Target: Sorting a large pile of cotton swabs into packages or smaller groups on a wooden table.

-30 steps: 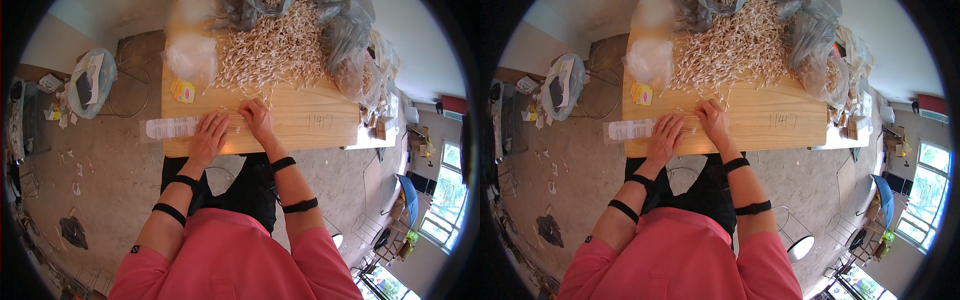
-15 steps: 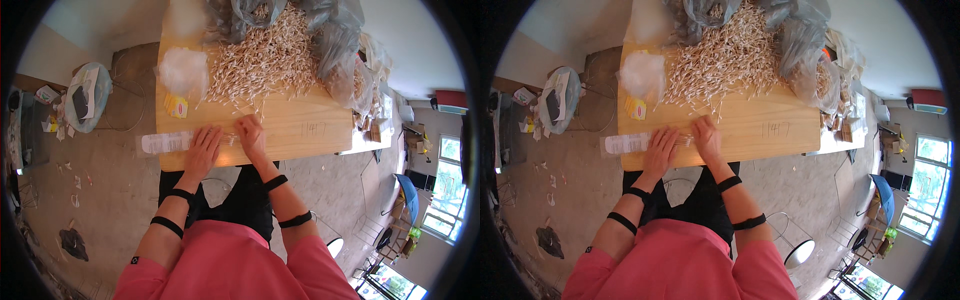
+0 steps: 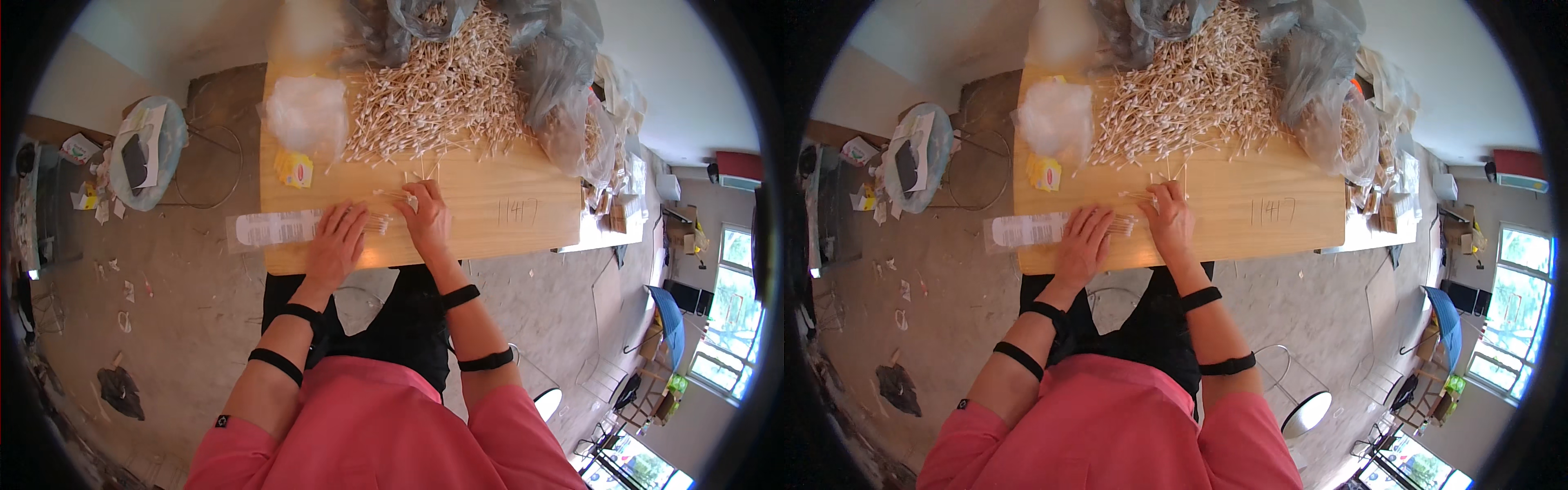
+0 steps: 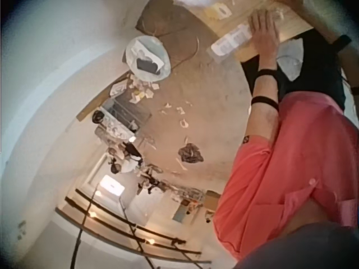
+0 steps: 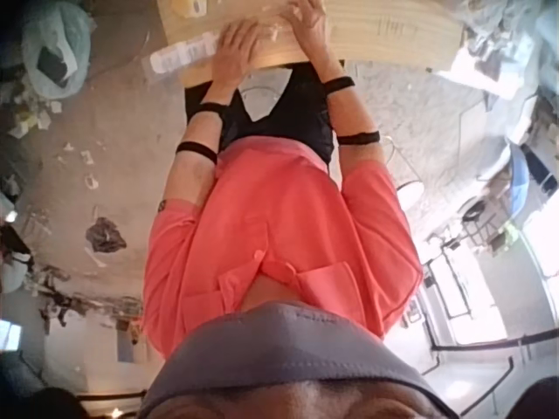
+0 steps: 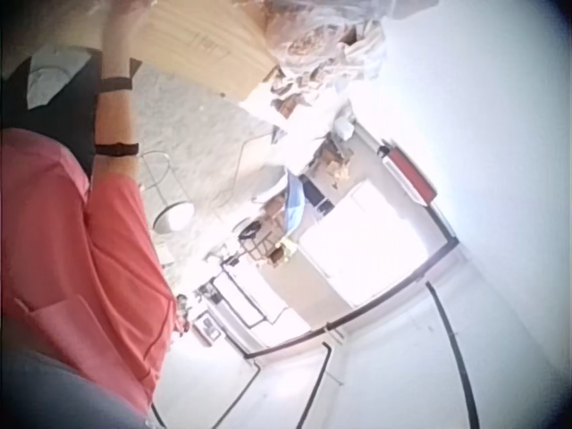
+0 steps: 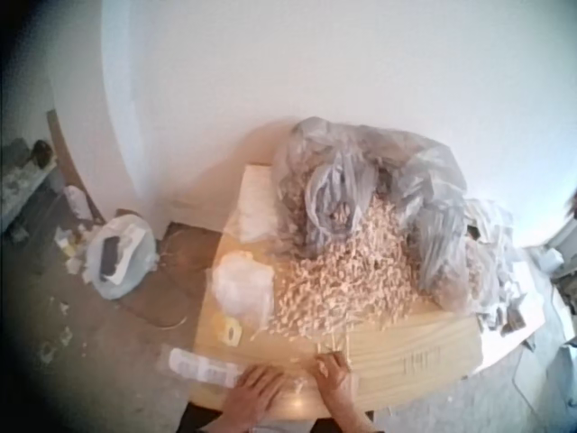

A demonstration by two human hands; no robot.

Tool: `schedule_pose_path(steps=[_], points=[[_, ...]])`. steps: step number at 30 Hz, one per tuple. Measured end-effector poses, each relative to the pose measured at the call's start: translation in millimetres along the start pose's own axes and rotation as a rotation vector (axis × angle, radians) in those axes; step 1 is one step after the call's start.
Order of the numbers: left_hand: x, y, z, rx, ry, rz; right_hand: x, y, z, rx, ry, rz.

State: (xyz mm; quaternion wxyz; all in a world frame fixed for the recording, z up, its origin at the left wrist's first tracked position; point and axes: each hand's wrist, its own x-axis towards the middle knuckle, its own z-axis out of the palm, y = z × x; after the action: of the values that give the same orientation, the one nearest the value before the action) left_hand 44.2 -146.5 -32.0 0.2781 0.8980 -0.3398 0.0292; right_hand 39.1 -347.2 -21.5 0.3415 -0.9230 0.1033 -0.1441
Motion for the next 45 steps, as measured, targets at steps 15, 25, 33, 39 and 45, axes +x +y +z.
schedule_pose_path(steps=[15,25,33,39,45], points=[[3,1,-4,0.031,-0.011,-0.005,-6,-4,3,-0.036,-0.106,-0.09],[7,2,-8,0.121,-0.112,0.004,-8,-4,6,0.012,-0.055,-0.001],[7,3,-8,0.138,-0.119,-0.016,-1,11,-18,-0.047,-0.107,0.052],[9,4,-7,0.125,-0.098,-0.013,26,17,-21,-0.03,-0.047,-0.052],[9,4,-6,0.133,-0.09,-0.013,15,16,-17,-0.129,-0.104,-0.167]])
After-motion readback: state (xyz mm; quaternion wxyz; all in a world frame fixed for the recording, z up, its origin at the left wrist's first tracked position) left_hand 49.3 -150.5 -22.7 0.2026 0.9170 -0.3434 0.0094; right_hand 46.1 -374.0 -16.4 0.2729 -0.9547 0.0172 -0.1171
